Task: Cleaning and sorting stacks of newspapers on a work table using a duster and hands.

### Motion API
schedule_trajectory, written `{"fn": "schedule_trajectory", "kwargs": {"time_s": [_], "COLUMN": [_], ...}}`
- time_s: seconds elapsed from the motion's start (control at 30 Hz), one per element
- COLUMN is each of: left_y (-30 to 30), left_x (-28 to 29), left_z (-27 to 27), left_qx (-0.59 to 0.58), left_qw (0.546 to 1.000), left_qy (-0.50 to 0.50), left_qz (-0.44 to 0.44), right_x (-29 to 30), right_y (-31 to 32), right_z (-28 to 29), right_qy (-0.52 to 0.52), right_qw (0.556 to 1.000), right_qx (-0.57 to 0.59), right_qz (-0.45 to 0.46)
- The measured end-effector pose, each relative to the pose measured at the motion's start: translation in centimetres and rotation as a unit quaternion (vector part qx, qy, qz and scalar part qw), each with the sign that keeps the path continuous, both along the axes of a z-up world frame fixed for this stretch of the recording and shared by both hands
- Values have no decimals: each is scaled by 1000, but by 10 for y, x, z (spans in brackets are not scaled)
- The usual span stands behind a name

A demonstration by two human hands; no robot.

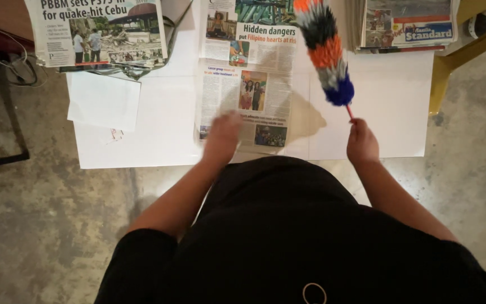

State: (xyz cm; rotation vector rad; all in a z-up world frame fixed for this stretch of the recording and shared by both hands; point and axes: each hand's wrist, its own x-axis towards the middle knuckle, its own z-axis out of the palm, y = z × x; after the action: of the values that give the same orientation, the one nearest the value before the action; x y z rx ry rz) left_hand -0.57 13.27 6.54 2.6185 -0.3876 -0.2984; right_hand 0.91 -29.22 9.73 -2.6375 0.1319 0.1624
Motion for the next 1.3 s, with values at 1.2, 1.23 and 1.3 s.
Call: {"fn": "schedule_trajectory", "kwargs": {"time_s": [1.2, 1.23, 1.3], "left_y": [-45, -41, -37], "left_x": [22, 20, 18], "left_z": [-1, -2, -3], "left_qx": [120, 120, 124], "left_qw": [963, 963, 966], "left_qy": [64, 65, 53], "left_qz": [-231, -231, -222], "right_x": [28, 29, 32], "right_y": [96, 96, 93], "right_z": [59, 60, 64], "right_qy": [303, 304, 317], "right_qw": [938, 938, 935], "right_qx": [-152, -152, -154], "right_qz": [70, 71, 43]}}
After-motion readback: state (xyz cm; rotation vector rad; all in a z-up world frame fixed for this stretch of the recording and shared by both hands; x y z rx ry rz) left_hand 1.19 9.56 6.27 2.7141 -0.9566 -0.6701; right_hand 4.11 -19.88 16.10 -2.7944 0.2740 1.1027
